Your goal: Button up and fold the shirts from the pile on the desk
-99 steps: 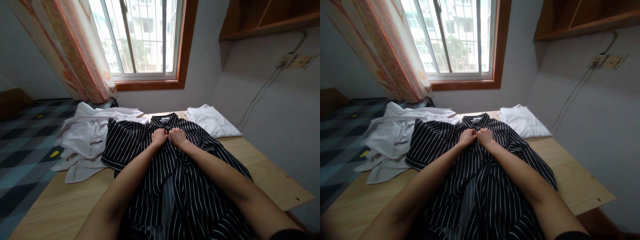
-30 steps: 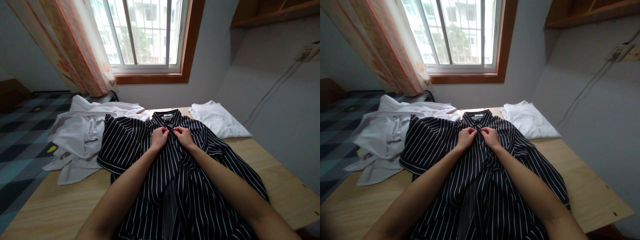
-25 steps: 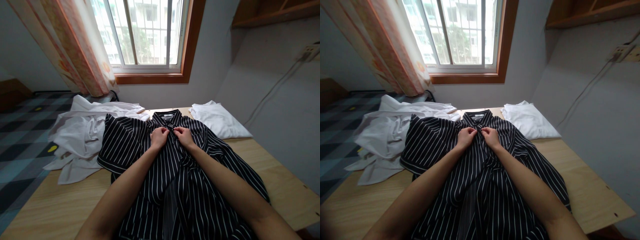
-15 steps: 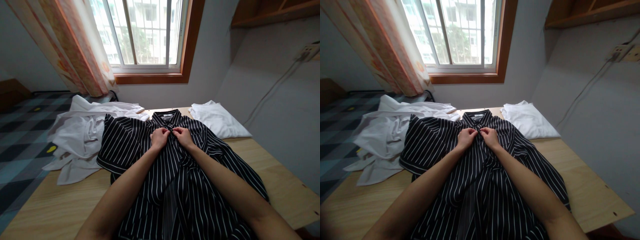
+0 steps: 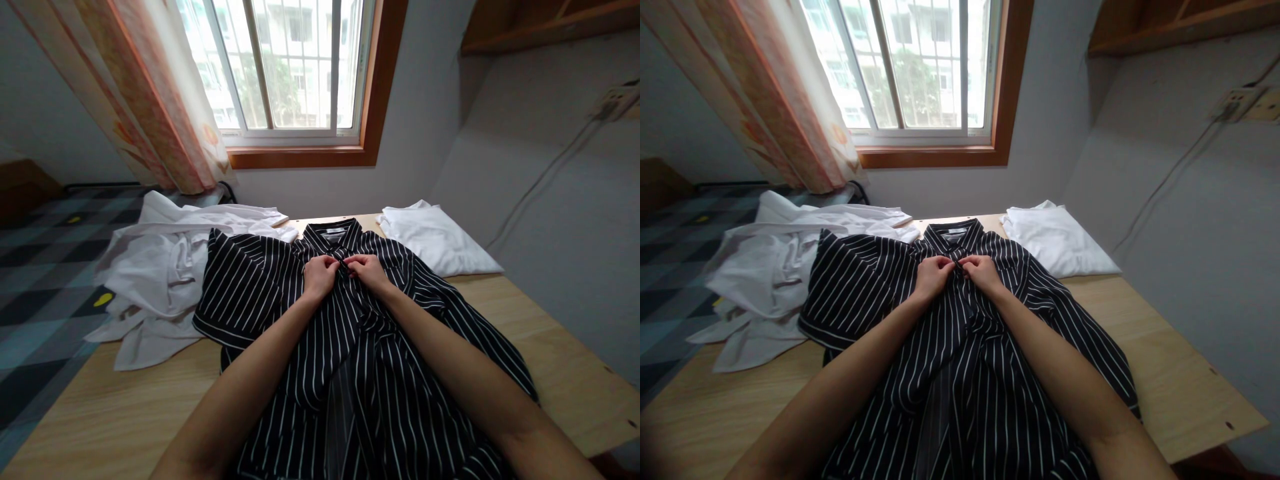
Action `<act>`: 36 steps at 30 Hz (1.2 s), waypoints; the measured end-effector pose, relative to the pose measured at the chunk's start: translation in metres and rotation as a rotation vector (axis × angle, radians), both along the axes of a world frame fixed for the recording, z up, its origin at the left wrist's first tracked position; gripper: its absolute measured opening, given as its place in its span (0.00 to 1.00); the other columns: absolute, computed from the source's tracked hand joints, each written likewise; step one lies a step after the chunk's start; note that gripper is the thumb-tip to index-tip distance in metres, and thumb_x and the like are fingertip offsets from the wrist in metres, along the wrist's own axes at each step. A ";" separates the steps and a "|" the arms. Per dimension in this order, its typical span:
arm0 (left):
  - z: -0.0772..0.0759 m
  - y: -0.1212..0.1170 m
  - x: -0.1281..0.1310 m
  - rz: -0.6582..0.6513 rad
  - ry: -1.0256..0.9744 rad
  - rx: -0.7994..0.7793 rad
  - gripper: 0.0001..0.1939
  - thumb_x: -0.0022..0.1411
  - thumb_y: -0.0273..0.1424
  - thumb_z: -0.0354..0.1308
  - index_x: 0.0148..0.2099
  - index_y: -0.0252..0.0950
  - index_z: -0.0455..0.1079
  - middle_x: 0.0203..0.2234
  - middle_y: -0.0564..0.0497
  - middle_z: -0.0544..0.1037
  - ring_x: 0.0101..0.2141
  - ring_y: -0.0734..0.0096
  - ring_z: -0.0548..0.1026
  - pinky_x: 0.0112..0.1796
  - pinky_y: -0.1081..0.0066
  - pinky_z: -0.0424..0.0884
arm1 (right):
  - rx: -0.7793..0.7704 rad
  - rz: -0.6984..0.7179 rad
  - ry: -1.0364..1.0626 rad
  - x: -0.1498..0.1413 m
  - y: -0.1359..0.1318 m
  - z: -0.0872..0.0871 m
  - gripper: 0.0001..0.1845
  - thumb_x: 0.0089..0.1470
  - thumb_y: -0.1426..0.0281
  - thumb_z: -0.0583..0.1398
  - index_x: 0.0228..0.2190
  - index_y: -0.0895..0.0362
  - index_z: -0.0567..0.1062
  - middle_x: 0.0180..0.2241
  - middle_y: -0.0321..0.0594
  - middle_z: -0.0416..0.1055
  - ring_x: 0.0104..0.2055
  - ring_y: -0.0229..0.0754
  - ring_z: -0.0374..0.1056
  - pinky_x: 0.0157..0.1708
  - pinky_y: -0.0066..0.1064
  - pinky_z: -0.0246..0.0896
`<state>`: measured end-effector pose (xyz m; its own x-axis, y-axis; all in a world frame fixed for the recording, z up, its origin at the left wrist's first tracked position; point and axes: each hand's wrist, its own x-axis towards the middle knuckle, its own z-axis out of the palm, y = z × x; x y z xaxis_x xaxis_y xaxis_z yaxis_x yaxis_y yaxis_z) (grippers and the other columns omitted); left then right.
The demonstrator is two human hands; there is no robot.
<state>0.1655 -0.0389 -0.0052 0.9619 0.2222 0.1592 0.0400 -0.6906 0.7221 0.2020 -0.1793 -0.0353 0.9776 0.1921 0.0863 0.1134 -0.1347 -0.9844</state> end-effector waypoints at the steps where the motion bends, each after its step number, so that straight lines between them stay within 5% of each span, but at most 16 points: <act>1: 0.000 0.000 0.000 -0.013 -0.015 -0.012 0.06 0.60 0.28 0.61 0.37 0.34 0.80 0.34 0.46 0.83 0.36 0.66 0.79 0.42 0.69 0.70 | 0.021 0.008 -0.004 0.000 0.000 0.000 0.12 0.47 0.78 0.56 0.29 0.59 0.80 0.27 0.38 0.77 0.28 0.39 0.72 0.30 0.30 0.71; 9: 0.000 0.002 0.001 -0.039 -0.051 -0.072 0.05 0.58 0.28 0.62 0.35 0.35 0.80 0.33 0.47 0.83 0.35 0.67 0.79 0.42 0.70 0.71 | -0.038 -0.004 -0.102 -0.003 0.000 -0.001 0.12 0.48 0.78 0.58 0.32 0.59 0.80 0.27 0.38 0.78 0.27 0.40 0.74 0.33 0.33 0.72; 14: -0.010 0.004 0.007 -0.026 -0.065 -0.240 0.07 0.55 0.24 0.61 0.35 0.32 0.80 0.29 0.46 0.82 0.31 0.67 0.79 0.37 0.71 0.73 | -0.366 -0.055 -0.420 -0.015 0.003 0.005 0.13 0.52 0.78 0.59 0.37 0.58 0.81 0.36 0.40 0.79 0.38 0.41 0.74 0.46 0.33 0.67; 19: -0.022 0.005 0.015 -0.004 -0.036 -0.508 0.10 0.48 0.20 0.60 0.34 0.31 0.79 0.24 0.49 0.80 0.25 0.70 0.77 0.30 0.73 0.73 | -0.629 -0.033 -0.575 -0.022 0.007 0.005 0.14 0.57 0.77 0.58 0.42 0.57 0.80 0.41 0.43 0.77 0.43 0.44 0.72 0.49 0.35 0.64; 26: -0.011 -0.005 0.010 0.046 0.048 -0.958 0.05 0.50 0.26 0.62 0.24 0.30 0.73 0.17 0.50 0.75 0.18 0.76 0.72 0.24 0.75 0.70 | -0.707 -0.027 -0.681 -0.025 0.006 0.005 0.14 0.57 0.78 0.57 0.43 0.58 0.79 0.41 0.45 0.76 0.42 0.45 0.71 0.46 0.34 0.65; 30: -0.008 -0.005 0.008 0.079 0.042 -0.978 0.02 0.48 0.23 0.63 0.27 0.29 0.73 0.19 0.50 0.75 0.18 0.75 0.72 0.24 0.74 0.71 | -0.684 -0.012 -0.707 -0.028 0.008 0.007 0.13 0.57 0.77 0.57 0.41 0.57 0.80 0.40 0.43 0.76 0.41 0.44 0.71 0.45 0.33 0.65; 36: -0.019 0.000 0.013 0.046 -0.079 -0.853 0.08 0.45 0.20 0.61 0.30 0.33 0.67 0.19 0.55 0.73 0.19 0.74 0.73 0.24 0.74 0.70 | -0.436 -0.061 -0.616 -0.021 0.006 0.004 0.12 0.55 0.76 0.59 0.39 0.58 0.81 0.38 0.42 0.78 0.40 0.43 0.73 0.45 0.34 0.66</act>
<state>0.1780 -0.0390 -0.0237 0.9421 0.3349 -0.0142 -0.0173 0.0907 0.9957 0.1808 -0.1729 -0.0312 0.7873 0.2816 0.5486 0.6055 -0.5211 -0.6015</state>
